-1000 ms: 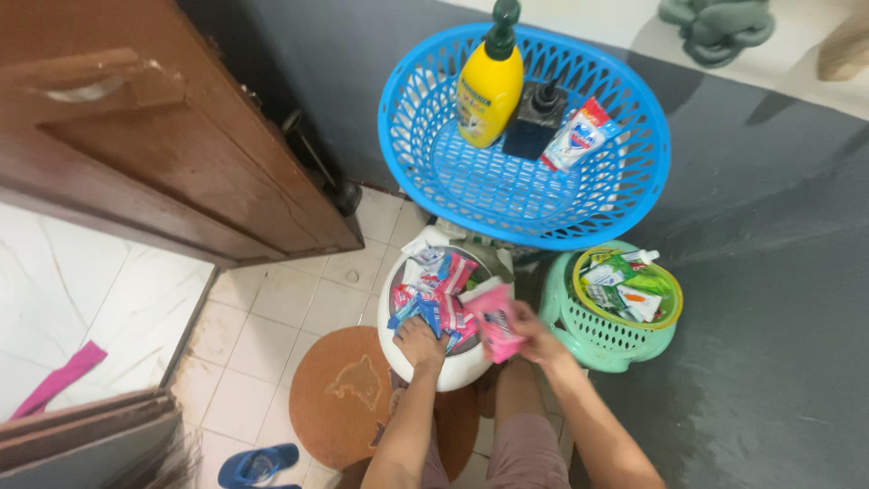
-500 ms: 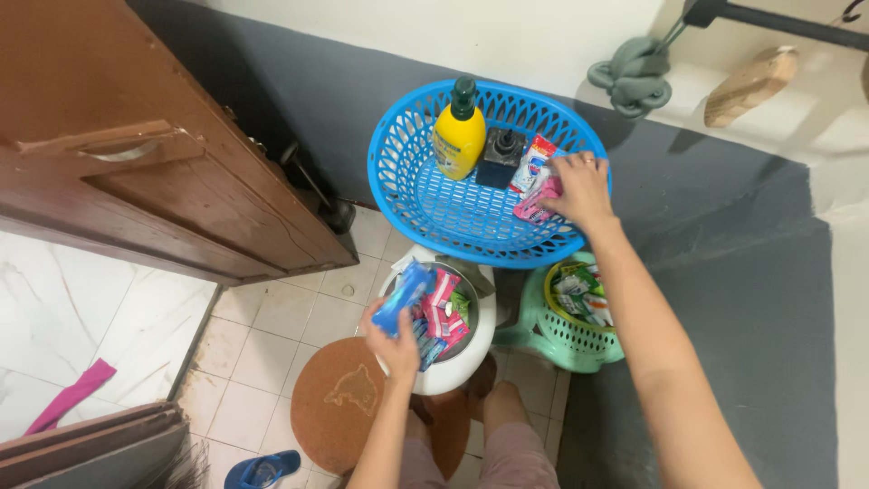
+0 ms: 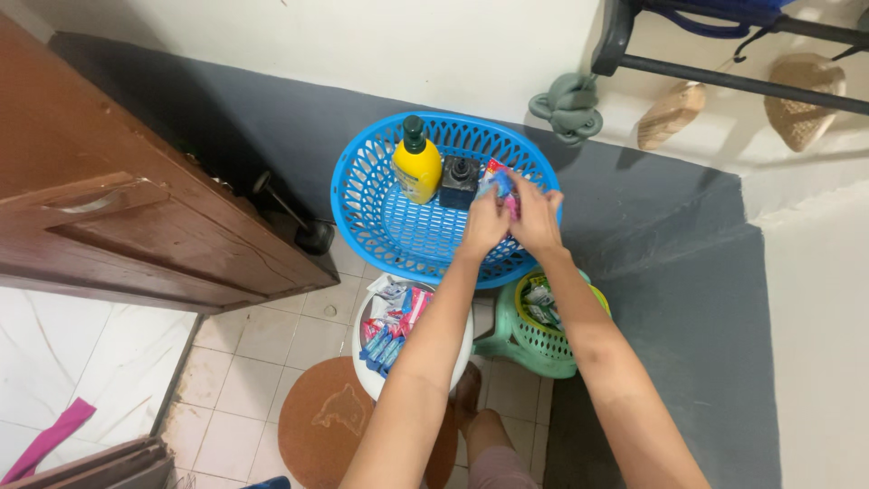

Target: The person transfers various toiletries and cleaning supplies from a white bucket and a green basket into a blue basket. Items handled include a yellow bottle, toothpaste tubes, and small packets. The person arranges the items within the blue basket.

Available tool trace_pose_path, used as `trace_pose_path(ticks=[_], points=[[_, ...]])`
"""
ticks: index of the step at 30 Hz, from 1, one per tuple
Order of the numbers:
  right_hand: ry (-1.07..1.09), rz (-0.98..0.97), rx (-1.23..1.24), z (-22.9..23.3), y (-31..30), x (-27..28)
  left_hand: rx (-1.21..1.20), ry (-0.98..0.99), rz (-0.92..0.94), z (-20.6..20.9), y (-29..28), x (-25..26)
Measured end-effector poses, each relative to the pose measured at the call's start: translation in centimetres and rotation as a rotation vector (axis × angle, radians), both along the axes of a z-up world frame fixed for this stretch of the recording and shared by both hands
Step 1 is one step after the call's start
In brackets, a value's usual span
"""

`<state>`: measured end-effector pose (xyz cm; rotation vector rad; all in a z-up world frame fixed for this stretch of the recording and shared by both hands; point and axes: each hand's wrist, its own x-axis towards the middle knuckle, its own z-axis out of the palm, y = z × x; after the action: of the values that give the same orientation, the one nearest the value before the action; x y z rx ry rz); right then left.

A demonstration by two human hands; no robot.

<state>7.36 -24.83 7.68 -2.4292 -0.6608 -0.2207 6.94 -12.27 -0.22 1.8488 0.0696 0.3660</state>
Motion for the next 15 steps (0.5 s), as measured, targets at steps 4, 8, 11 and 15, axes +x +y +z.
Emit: trace_pose_path(ticks=[4, 8, 11, 15], points=[[0.014, 0.093, -0.122, -1.2, 0.6, 1.1, 0.184, -0.085, 0.08, -0.4, -0.1, -2.5], [-0.136, 0.067, -0.232, 1.4, 1.6, 0.3, 0.169, -0.276, 0.303, 6.6, 2.2, -11.8], [-0.293, 0.054, -0.123, 4.6, 2.3, -2.1, 0.197, -0.326, 0.551, 9.3, 5.2, -17.7], [-0.337, 0.072, 0.374, 4.4, 1.4, -10.6, 0.266, -0.199, 0.739, 5.8, 10.7, -24.2]])
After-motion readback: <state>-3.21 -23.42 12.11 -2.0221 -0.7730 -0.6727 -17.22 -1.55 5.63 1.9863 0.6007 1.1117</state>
